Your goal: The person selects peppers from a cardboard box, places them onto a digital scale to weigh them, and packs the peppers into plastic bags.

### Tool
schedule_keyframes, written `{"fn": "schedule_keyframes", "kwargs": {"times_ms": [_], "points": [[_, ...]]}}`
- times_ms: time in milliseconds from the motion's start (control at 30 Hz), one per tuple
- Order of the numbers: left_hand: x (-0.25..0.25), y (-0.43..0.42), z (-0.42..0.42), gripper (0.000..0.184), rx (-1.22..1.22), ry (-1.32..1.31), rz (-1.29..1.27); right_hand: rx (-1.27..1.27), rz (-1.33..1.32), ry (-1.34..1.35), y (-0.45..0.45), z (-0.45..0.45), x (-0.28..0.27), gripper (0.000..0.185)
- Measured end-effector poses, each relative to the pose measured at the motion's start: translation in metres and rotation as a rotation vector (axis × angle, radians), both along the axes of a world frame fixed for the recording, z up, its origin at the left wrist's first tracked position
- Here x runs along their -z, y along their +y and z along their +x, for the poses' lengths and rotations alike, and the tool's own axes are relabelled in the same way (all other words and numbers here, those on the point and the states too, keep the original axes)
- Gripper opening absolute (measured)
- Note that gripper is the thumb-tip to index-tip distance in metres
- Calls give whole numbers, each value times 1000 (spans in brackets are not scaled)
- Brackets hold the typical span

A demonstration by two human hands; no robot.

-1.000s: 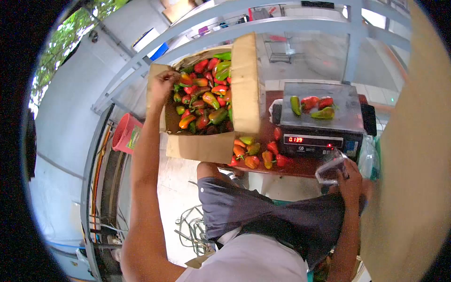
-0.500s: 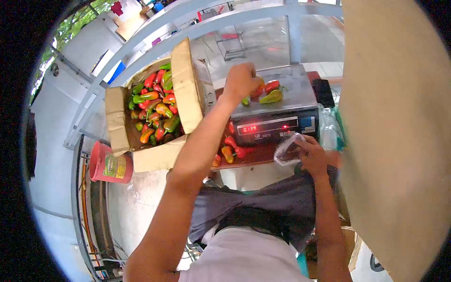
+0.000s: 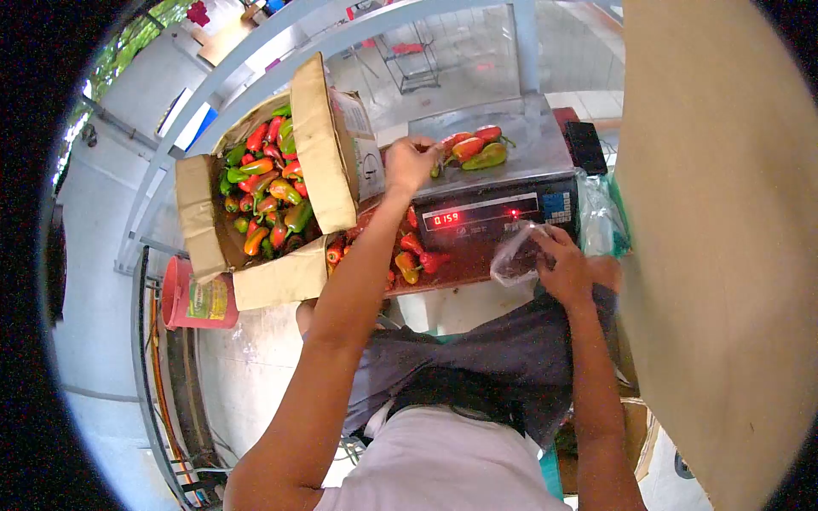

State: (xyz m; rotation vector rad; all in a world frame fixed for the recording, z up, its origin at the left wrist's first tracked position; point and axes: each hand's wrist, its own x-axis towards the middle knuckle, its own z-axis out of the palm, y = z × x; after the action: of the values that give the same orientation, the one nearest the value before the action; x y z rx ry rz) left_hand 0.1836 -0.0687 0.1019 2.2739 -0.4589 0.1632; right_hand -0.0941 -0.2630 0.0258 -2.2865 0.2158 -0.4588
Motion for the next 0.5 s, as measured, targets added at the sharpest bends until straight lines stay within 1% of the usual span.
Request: {"fn": "schedule_keyframes", "kwargs": {"times_ms": [100, 200, 300, 433, 500], "points": [[-9, 5, 11, 21, -61, -60, -112, -42, 40, 2, 2, 2, 1, 38], [-15, 8, 16, 20, -53, -104, -89, -36, 142, -46, 4, 4, 4, 31], [-14, 6, 17, 20, -32, -107, -71, -26, 178, -48, 4, 4, 3, 29], [-13, -5, 9, 21, -8, -48, -21, -44, 139, -64, 3, 5, 5, 29], [-19, -13, 5, 22, 8, -78, 80, -45, 122, -59, 2, 5, 3, 29]]}}
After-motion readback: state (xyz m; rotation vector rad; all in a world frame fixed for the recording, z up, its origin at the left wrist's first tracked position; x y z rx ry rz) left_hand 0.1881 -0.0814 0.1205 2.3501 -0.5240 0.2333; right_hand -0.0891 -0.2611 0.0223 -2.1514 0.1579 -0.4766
